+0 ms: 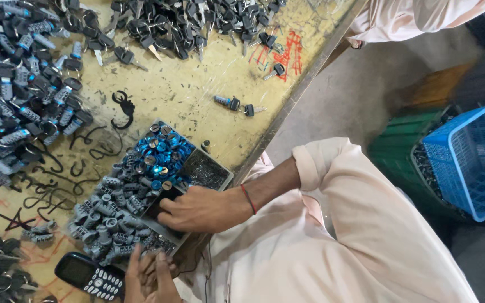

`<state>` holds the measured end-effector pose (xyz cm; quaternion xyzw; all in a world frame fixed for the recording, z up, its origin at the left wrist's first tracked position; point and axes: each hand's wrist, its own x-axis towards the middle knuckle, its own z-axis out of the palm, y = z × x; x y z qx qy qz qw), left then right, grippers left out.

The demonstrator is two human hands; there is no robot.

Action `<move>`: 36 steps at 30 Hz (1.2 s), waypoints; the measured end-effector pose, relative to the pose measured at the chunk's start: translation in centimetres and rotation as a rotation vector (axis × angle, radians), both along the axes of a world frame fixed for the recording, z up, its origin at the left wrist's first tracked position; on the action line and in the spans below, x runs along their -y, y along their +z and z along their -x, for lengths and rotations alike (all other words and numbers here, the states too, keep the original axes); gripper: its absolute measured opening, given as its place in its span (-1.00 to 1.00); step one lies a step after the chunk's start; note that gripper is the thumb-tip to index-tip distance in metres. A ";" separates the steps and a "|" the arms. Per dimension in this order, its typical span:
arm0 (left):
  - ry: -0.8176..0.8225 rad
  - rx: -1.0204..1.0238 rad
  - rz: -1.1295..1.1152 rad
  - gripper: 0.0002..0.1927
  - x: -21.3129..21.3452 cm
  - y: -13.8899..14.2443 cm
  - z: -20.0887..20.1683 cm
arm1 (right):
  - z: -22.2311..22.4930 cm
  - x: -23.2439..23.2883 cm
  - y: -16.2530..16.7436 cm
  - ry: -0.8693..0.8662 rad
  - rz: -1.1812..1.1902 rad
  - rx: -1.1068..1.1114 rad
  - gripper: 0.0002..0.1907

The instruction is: The person sits at a workbench assembling small padlock components. They pick gray lock bodies and blue discs from a compartment tray, press the parts together by hand to fit them, and place the assembled locks onto the table among finished units.

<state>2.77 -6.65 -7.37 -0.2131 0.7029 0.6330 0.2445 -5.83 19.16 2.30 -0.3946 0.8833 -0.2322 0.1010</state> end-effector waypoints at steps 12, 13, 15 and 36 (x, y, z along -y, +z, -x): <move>0.063 -0.482 0.008 -0.86 -6.1 8.4 0.3 | -0.3 -1.1 0.1 0.020 0.187 -0.005 -0.70; 0.077 -0.439 0.009 -0.87 -6.3 8.6 0.3 | -0.3 -1.0 0.0 0.018 0.187 -0.016 -0.71; 0.107 -0.347 0.013 -0.88 -6.6 8.8 0.2 | -0.4 -0.7 -0.1 0.015 0.055 -0.033 -0.77; 0.297 -0.299 -0.187 -0.87 -7.3 7.8 0.7 | 0.9 -2.6 2.8 -0.166 0.521 0.604 -0.88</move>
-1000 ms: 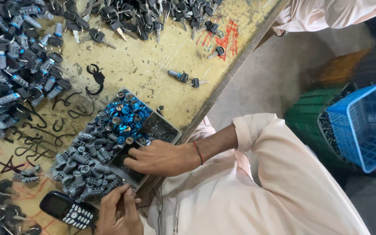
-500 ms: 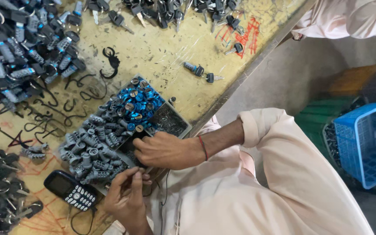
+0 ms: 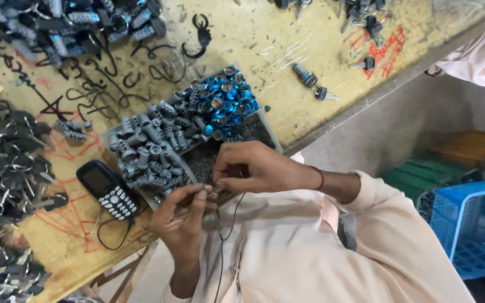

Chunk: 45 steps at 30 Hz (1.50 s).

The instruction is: The person sits at a workbench assembling small padlock components. They pick gray lock bodies and blue discs from a compartment tray, press the parts together by hand to fit them, and place the assembled locks onto the table among finished units.

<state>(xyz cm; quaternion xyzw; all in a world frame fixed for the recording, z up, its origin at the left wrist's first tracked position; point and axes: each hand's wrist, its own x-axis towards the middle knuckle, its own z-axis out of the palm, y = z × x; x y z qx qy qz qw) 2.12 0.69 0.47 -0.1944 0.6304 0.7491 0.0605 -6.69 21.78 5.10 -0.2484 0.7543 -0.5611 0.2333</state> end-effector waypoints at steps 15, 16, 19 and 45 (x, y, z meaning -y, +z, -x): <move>0.032 -0.226 -0.159 -0.82 0.7 -2.2 -1.0 | -3.1 1.4 -0.6 -0.154 0.510 0.693 -0.81; 0.014 -0.245 -0.102 -0.82 0.6 -2.1 -1.0 | -3.2 1.3 -0.5 -0.154 0.534 0.710 -0.81; -0.009 -0.263 0.083 -0.82 0.5 -1.3 -0.9 | -3.4 0.8 -0.2 -0.167 0.360 0.287 -0.81; -0.133 -0.123 0.013 -0.92 -0.1 0.3 -0.6 | -1.5 -0.7 0.8 0.027 0.284 0.444 -0.69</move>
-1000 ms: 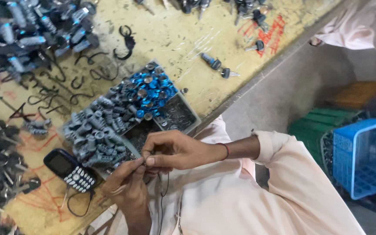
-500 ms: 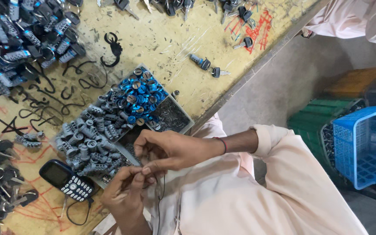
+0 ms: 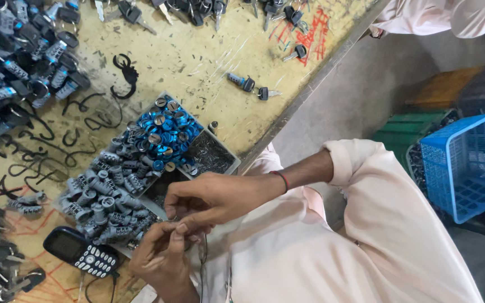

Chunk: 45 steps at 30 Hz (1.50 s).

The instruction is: The person sits at a workbench assembling small padlock components. They pick gray lock bodies and blue discs from a compartment tray, press the parts together by hand to fit them, and place the assembled locks onto the table among finished units.

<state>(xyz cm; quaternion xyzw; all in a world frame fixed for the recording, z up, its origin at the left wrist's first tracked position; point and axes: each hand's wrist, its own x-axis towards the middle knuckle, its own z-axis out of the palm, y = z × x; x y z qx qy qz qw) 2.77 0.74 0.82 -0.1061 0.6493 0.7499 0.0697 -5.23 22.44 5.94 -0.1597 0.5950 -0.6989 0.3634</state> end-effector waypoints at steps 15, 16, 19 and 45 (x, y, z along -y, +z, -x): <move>-0.136 -0.099 -0.105 -0.90 0.4 0.2 1.6 | 4.7 -3.5 4.9 0.226 -0.728 -0.901 -0.86; -0.137 -0.095 -0.082 -0.91 0.4 0.1 1.9 | 4.5 -3.9 4.3 0.257 -0.897 -0.986 -0.88; -0.172 -0.078 -0.071 -0.91 0.0 -0.1 2.6 | 3.4 -3.5 1.0 0.310 -1.074 -1.072 -0.87; -0.117 0.122 -0.408 -0.80 -0.9 0.4 1.6 | -1.6 1.8 -0.2 -0.284 -0.405 -0.590 -0.80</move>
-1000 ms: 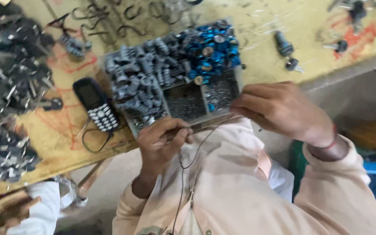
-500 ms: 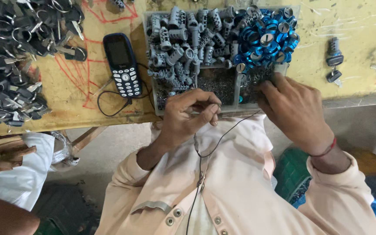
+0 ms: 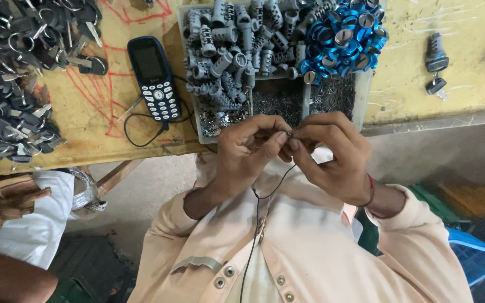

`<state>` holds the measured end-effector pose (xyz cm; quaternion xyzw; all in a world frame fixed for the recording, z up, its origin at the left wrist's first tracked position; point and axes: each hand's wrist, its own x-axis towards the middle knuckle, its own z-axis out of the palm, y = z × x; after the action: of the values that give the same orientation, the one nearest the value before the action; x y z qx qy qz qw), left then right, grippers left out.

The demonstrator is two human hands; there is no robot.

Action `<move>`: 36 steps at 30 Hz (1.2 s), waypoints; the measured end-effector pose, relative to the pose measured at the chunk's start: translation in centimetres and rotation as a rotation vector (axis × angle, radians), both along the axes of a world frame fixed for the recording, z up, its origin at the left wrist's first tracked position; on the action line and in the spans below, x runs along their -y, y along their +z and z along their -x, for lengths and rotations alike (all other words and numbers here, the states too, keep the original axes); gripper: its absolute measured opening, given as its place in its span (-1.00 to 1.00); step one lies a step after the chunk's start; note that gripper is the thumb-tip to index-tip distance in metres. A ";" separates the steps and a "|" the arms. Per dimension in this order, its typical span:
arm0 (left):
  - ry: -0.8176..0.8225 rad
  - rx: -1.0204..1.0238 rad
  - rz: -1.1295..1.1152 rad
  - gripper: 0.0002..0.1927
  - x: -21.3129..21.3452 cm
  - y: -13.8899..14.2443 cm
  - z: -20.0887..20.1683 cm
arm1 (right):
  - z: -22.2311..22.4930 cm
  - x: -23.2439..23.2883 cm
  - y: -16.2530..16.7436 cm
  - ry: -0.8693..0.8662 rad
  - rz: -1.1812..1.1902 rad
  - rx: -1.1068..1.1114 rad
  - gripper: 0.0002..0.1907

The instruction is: The person sits at a workbench assembling small padlock components. They pick gray lock bodies and blue discs from a compartment tray, press the parts together by hand to fit them, and place the assembled locks onto the table among finished units.

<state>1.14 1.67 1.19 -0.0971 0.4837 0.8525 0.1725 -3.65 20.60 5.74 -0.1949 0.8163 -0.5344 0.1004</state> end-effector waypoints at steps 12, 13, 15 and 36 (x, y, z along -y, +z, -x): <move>0.006 0.053 -0.080 -0.76 -0.2 -0.1 -0.5 | -1.4 -0.7 -1.5 -0.058 0.114 0.093 -0.88; 0.005 0.054 -0.090 -0.75 -0.2 0.0 -0.5 | -1.4 -0.6 -1.6 -0.062 0.120 0.098 -0.89; 0.002 0.056 -0.112 -0.75 -0.2 0.1 -0.5 | -1.5 -0.5 -1.7 -0.047 0.118 0.054 -0.87; -0.095 0.035 -0.074 -0.87 1.4 -1.9 0.1 | 5.2 0.6 2.8 0.166 -0.530 -0.567 -0.73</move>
<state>1.01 0.26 -0.74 -0.0825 0.4529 0.8589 0.2245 -8.84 19.97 8.51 -0.3672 0.9029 -0.2201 -0.0390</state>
